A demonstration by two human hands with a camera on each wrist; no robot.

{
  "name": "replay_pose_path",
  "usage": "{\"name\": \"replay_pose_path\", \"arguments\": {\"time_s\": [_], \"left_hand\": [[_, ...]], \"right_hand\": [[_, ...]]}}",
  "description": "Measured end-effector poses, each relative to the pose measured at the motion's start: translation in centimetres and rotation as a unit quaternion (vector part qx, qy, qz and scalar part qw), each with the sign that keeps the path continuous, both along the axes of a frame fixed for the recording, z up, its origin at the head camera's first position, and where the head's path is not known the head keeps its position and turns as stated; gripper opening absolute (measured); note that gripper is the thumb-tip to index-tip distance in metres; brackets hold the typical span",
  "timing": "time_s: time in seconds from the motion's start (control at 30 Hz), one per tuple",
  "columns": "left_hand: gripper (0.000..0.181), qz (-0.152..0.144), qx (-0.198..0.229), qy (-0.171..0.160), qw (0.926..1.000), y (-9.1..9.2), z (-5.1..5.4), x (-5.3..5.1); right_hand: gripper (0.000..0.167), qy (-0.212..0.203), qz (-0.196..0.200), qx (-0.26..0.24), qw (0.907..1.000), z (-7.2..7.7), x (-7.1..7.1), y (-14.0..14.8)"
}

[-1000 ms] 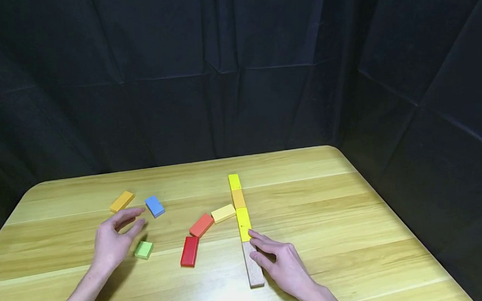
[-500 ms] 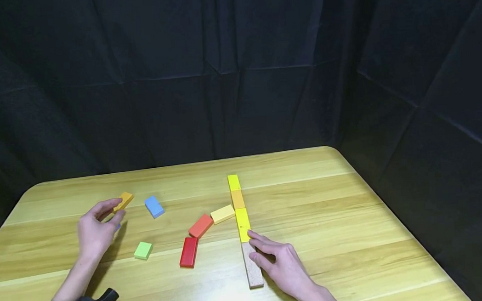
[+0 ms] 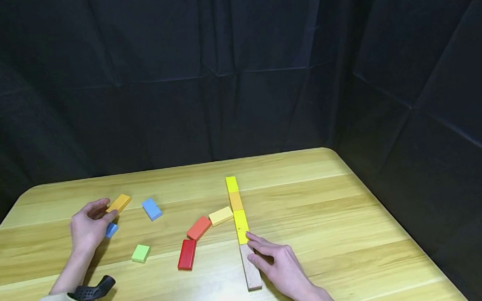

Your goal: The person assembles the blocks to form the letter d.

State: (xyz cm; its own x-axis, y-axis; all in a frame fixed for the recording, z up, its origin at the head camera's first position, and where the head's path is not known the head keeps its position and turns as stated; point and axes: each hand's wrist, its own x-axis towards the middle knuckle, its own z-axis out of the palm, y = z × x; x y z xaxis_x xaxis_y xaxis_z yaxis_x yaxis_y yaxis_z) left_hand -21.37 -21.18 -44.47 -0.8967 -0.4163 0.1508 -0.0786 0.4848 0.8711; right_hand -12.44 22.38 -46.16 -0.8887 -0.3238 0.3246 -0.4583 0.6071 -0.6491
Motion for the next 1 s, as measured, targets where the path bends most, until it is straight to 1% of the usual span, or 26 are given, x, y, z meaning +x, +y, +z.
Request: {"name": "replay_pose_path", "arguments": {"time_s": [0.07,0.13,0.3,0.43,0.7,1.0], "left_hand": [[0.042,-0.003,0.004,-0.011,0.9999,-0.01,-0.18,-0.12],[0.042,-0.005,0.004,-0.015,0.9999,-0.03,-0.36,-0.23],[0.042,-0.002,-0.013,-0.009,0.9999,-0.01,-0.66,-0.35],[0.042,0.0,-0.018,-0.009,0.9998,0.01,-0.74,-0.33],[0.043,0.006,-0.021,-0.009,0.9997,-0.09,-0.85,-0.28],[0.044,0.008,-0.012,-0.001,0.9999,0.09,-0.74,-0.09]], "right_hand": [[0.035,0.003,0.001,0.001,1.0,-0.02,0.0,0.0],[0.034,0.008,0.001,0.003,1.0,-0.04,-0.02,0.02],[0.034,0.017,-0.001,0.007,0.9998,-0.08,-0.05,0.06],[0.034,0.016,0.001,0.005,0.9999,-0.11,-0.06,0.05],[0.035,0.004,0.005,0.0,1.0,-0.08,-0.04,0.07],[0.035,0.003,0.005,-0.001,1.0,-0.07,0.03,0.09]]}}
